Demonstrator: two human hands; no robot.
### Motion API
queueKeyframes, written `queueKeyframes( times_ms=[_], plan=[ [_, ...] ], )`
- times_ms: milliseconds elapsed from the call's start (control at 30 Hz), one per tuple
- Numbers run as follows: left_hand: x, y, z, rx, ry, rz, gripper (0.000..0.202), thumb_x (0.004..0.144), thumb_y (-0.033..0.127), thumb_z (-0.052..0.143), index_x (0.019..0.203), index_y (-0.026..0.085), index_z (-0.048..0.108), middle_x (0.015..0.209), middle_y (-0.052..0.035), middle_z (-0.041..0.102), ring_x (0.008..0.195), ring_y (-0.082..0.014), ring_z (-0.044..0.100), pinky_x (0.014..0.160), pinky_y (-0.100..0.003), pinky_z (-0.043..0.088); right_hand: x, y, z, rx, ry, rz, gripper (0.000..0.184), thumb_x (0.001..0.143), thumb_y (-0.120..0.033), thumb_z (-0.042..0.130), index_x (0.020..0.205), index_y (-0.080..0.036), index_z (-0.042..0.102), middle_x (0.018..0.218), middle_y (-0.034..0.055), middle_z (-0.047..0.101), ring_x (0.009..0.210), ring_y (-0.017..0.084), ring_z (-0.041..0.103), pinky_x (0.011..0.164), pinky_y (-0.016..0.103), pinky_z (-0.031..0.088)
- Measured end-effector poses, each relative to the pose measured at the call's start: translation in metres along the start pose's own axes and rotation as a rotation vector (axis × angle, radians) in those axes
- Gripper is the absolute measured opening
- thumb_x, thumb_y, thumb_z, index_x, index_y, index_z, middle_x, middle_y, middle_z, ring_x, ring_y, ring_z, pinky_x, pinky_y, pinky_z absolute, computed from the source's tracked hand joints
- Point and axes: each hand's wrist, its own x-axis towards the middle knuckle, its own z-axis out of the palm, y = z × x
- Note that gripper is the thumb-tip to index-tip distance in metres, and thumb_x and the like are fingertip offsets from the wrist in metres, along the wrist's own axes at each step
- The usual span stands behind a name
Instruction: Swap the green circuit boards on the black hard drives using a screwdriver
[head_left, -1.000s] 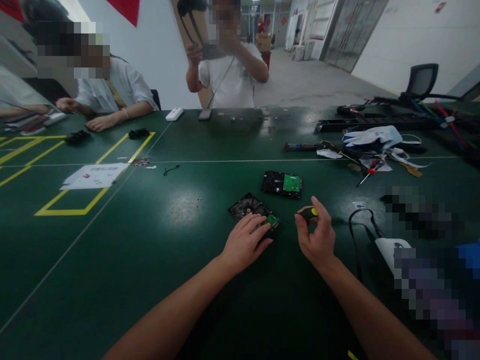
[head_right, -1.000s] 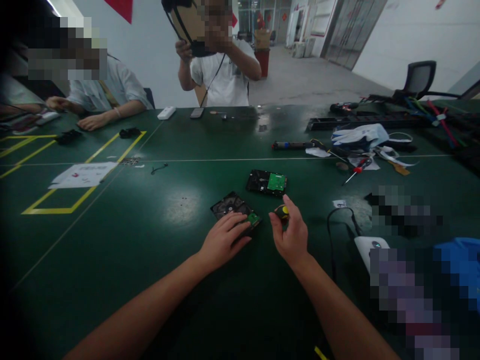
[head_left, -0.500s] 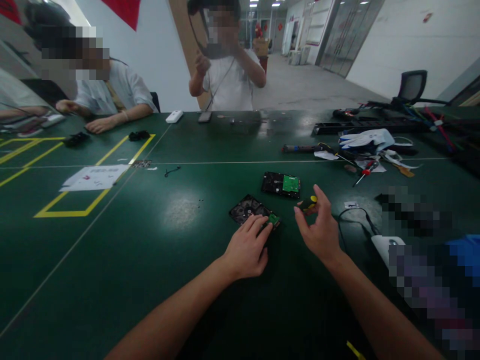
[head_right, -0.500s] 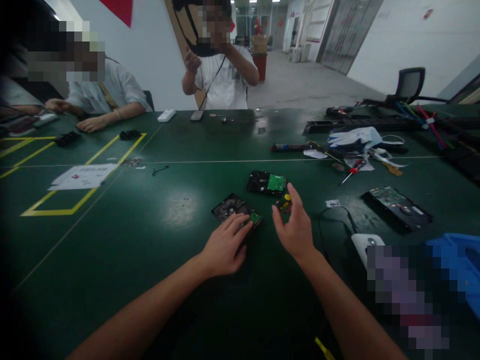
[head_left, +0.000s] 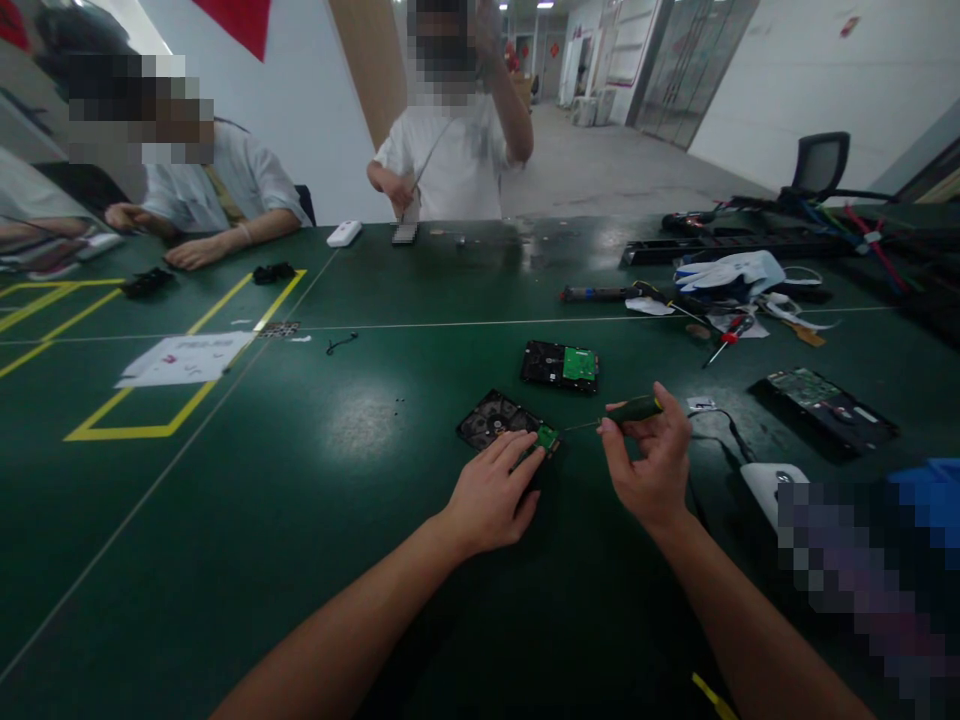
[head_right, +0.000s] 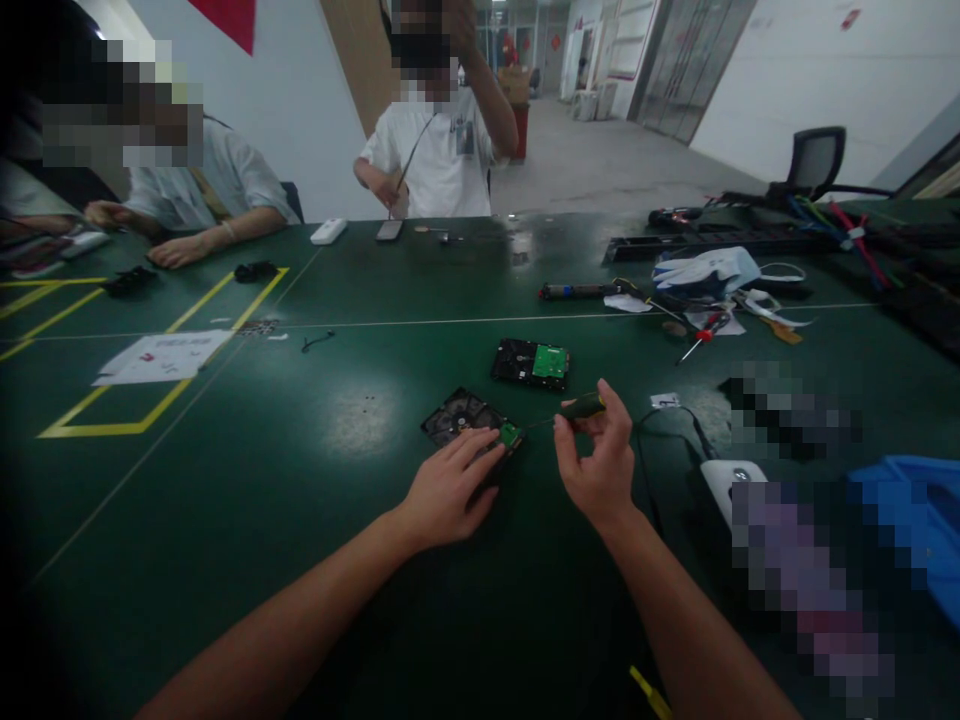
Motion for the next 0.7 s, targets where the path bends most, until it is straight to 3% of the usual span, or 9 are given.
queueKeyframes(
  times_ms=[233, 700],
  plan=[
    [-0.0002, -0.0007, 0.0007, -0.047, -0.030, 0.051, 0.061, 0.090, 0.030, 0.058, 0.149, 0.017, 0.048, 0.156, -0.0145, 0.049, 0.147, -0.0316, 0.044, 0.124, -0.052, 0.038, -0.0009, 0.0018, 0.0009, -0.076, 0.076, -0.044, 0.077, 0.089, -0.029, 0.074, 0.153, -0.034, 0.032, 0.143, 0.0145, 0.053, 0.091, 0.024, 0.071, 0.072, 0.044, 0.066],
    [0.0020, 0.0000, 0.0024, -0.069, -0.007, 0.030, 0.060, 0.090, 0.031, 0.059, 0.149, 0.022, 0.049, 0.154, -0.0123, 0.051, 0.144, -0.0309, 0.048, 0.121, -0.054, 0.041, -0.0062, 0.0037, 0.0044, 0.015, -0.005, 0.009, 0.073, 0.090, -0.031, 0.072, 0.151, -0.034, 0.031, 0.144, 0.0135, 0.055, 0.094, 0.025, 0.074, 0.080, 0.046, 0.067]
  ],
)
